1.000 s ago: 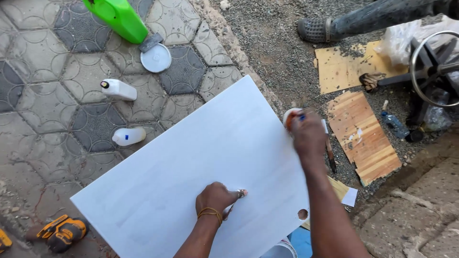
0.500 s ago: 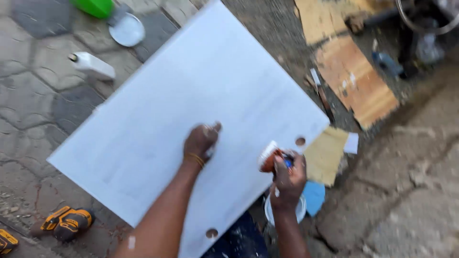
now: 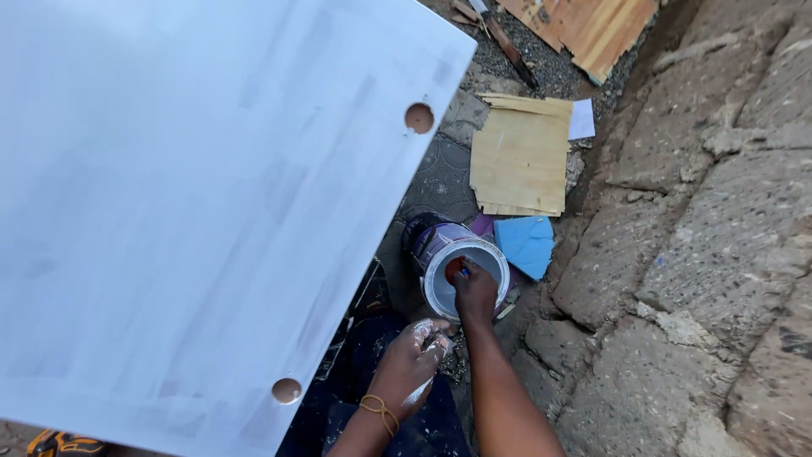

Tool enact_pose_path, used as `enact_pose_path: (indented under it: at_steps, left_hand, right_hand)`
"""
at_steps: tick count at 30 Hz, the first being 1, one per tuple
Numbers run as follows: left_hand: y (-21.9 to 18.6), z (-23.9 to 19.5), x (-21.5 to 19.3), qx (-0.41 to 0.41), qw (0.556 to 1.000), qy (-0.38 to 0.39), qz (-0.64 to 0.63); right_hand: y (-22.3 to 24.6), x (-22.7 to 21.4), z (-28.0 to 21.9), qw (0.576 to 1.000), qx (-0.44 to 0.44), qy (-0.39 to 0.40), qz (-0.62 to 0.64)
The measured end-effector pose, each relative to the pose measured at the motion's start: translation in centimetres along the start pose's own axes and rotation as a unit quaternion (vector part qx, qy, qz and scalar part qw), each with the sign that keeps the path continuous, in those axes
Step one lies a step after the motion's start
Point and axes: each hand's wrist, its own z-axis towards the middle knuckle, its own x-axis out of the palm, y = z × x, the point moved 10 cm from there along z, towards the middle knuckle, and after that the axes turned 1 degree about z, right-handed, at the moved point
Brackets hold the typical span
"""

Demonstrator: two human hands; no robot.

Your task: The person uses a sponge to apply white paint to a rectangular wooden board. They repeatedly dip the sponge into a paint can and spread the paint across the surface of the board.

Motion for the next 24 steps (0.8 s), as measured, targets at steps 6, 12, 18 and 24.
enact_pose_path:
  at_steps: [6,12,18,24]
  left_hand:
    - [4.0,2.0,-0.6,-0.072,0.996,-0.009,0.047]
    - [5.6,1.3,-1.2,-0.137,0.990,-0.006,0.038]
    - [6.8,1.3,-1.6,-0.100,0.995,-0.015,0.020]
    - [5.4,-0.6,-2.2,-0.149,0.989,-0.009,-0.001]
  right_hand:
    - [-2.7,3.5,3.8,0.999,0.037,0.010,-0.025]
    - [-3.2,4.1,4.2,0.998,0.057,0.019,-0.004]
    - [-2.0,3.3,3.3,0.998,0.046,0.034,-0.012]
    - [-2.8,3.1,3.7,0.996,0.064,0.059,-0.008]
